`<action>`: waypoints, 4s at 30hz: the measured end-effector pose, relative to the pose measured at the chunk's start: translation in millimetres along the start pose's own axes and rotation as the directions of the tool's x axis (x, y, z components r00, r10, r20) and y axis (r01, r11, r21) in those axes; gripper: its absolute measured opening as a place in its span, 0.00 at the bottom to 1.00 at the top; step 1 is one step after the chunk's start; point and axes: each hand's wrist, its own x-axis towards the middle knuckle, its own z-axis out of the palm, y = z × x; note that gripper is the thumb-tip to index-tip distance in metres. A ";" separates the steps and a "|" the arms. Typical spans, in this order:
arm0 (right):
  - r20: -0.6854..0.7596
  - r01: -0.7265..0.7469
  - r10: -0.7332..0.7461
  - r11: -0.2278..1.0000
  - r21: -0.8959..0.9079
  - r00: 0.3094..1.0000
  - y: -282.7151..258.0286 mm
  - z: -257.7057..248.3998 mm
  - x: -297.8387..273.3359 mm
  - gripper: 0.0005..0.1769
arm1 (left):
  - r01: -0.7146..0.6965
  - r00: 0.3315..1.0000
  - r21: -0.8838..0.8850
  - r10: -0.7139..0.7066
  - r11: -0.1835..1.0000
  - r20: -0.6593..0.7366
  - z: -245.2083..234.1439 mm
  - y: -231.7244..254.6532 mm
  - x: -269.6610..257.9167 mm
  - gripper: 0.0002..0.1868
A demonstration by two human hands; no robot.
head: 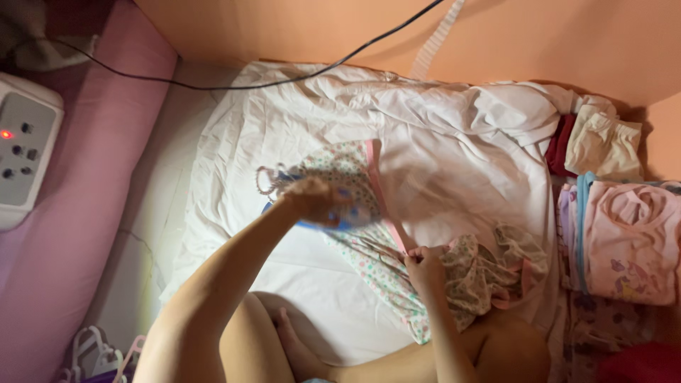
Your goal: The person irons baby clothes by hand using an iron on a flat surface, smoothing the fabric and handling the garment parts individually.
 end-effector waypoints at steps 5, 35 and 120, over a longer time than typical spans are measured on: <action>0.062 -0.038 0.038 0.999 0.001 0.997 -1.5 -5.0 -2.9 0.09 | 0.412 0.911 0.016 -0.412 0.911 0.017 13.5 -21.5 21.0 0.26; 0.021 0.048 -0.049 0.997 0.061 0.999 -30.7 -28.0 -18.6 0.13 | 0.266 0.963 -0.128 -0.268 0.955 -0.002 -14.0 72.1 51.9 0.31; 0.276 -0.082 -0.415 0.429 0.900 0.867 -258.9 -206.5 37.3 0.24 | 0.515 -0.471 -0.734 -0.570 0.442 -0.674 42.2 59.4 -295.3 0.46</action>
